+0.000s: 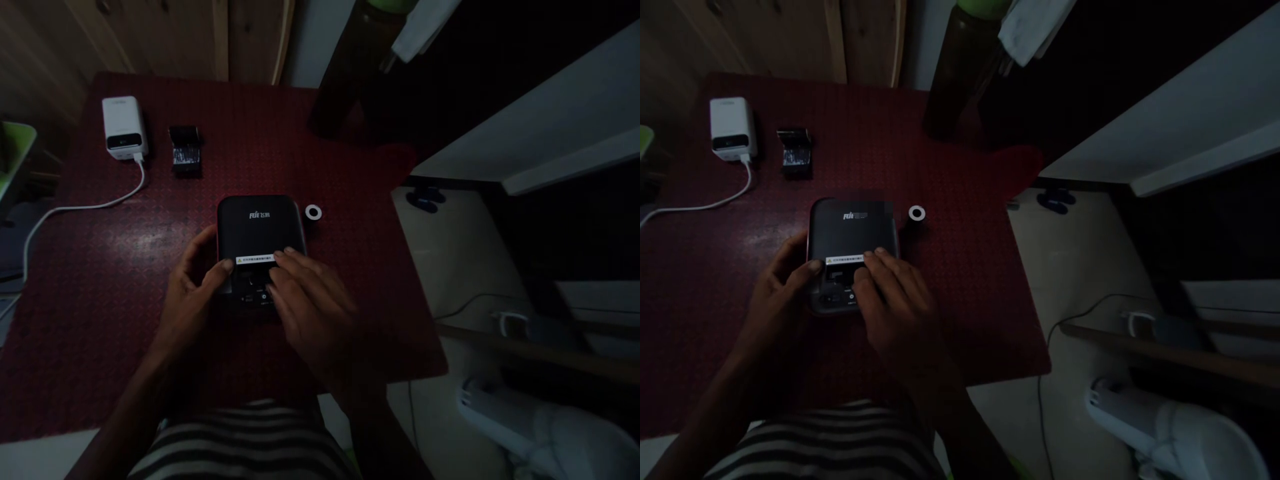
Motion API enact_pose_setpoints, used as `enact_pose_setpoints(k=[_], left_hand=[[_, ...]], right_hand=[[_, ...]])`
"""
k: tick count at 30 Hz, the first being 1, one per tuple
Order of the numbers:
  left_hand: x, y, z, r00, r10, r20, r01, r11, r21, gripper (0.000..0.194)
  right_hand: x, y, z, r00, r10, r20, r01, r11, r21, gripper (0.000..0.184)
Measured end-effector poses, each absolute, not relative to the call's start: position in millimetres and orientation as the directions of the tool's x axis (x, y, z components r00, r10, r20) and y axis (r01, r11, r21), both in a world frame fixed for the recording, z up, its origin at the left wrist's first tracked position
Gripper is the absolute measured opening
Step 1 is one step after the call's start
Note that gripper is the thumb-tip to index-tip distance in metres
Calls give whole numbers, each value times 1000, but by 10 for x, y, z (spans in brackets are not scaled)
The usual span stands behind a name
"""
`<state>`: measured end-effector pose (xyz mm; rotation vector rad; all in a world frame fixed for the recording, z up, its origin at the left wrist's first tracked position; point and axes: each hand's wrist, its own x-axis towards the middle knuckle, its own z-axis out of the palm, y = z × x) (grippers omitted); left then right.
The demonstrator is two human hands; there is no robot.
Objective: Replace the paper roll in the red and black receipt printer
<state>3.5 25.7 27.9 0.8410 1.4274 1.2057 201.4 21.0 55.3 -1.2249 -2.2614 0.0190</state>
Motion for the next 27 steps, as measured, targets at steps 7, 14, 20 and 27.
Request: enact_pose_setpoints(k=[7,14,20,27], left_hand=[[-27,94,277,-200,936,-290,-114,272,955,58],[-66,108,290,-201,940,-275,-75,265,961,60],[-24,102,349,-200,937,-285,-67,277,959,62],[83,89,504,-223,911,-347,-127,325,937,57]], right_hand=[[2101,146,525,-295,804,517,840,476,-262,14],[2138,-8,291,114,938,327,695,160,-701,36],[2112,-78,158,168,982,83,508,-15,-861,52],[2084,-69,185,201,980,5,463,-90,-882,55]])
